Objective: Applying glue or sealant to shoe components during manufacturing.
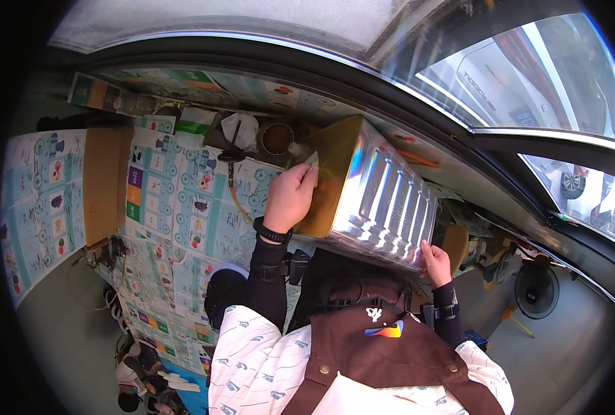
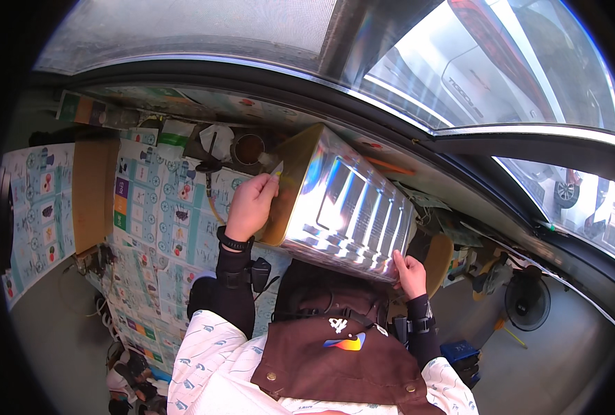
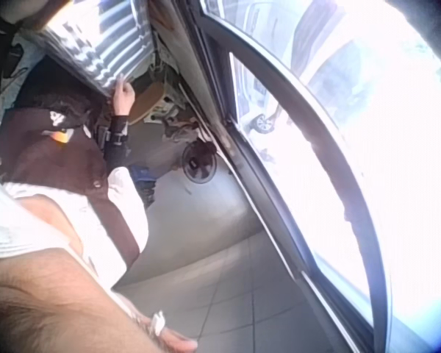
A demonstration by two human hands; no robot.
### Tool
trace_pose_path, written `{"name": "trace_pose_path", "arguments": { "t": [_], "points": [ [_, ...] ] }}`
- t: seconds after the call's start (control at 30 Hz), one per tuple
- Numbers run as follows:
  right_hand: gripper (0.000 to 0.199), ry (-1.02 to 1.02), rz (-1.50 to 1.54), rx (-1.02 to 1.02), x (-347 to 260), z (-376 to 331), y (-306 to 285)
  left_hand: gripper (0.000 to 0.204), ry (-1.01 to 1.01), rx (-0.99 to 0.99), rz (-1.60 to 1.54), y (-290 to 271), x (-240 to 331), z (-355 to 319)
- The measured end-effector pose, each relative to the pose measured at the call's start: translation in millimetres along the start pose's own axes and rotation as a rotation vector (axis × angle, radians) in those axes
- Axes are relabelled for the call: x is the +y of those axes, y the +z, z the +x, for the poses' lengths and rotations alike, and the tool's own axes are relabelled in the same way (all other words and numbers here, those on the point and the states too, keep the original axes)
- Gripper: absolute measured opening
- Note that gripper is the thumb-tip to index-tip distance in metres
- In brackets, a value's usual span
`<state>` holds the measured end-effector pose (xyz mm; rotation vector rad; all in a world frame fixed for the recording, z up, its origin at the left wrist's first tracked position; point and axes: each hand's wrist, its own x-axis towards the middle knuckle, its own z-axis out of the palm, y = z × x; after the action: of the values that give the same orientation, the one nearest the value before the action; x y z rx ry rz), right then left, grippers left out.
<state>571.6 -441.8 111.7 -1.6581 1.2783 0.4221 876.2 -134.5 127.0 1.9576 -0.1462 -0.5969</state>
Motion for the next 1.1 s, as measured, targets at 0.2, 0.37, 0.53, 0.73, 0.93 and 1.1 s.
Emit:
{"name": "trace_pose_path", "arguments": {
  "t": [0.2, 0.37, 0.53, 0.73, 0.93, 1.1],
  "points": [
    [0.055, 0.004, 0.006, -0.005, 5.1, 2.4, -1.1, 0.036, 0.004, 0.005, 0.000, -0.2, 0.2, 0.1],
    [0.056, 0.006, 0.003, -0.003, 3.7, 0.8, -0.8, 0.035, 0.008, 0.006, 0.003, 0.4, -0.1, 0.8],
    [0.056, 0.008, 0.004, -0.006, 2.5, 0.2, -1.0, 0.035, 0.012, 0.012, 0.003, 0.1, -1.2, 0.9],
    [0.056, 0.003, 0.012, -0.001, 4.1, 1.1, -1.2, 0.036, 0.011, 0.012, 0.002, 1.0, -2.0, 1.6],
    [0.055, -0.021, -0.019, 0.005, 5.1, 3.7, -1.3, 0.036, 0.015, 0.011, 0.015, 1.5, -3.1, 0.7],
    [0.056, -0.002, 0.027, -0.008, 5.5, 6.6, 0.0, 0.036, 0.030, 0.026, 0.000, 1.6, -3.9, -0.4]
  ]
}}
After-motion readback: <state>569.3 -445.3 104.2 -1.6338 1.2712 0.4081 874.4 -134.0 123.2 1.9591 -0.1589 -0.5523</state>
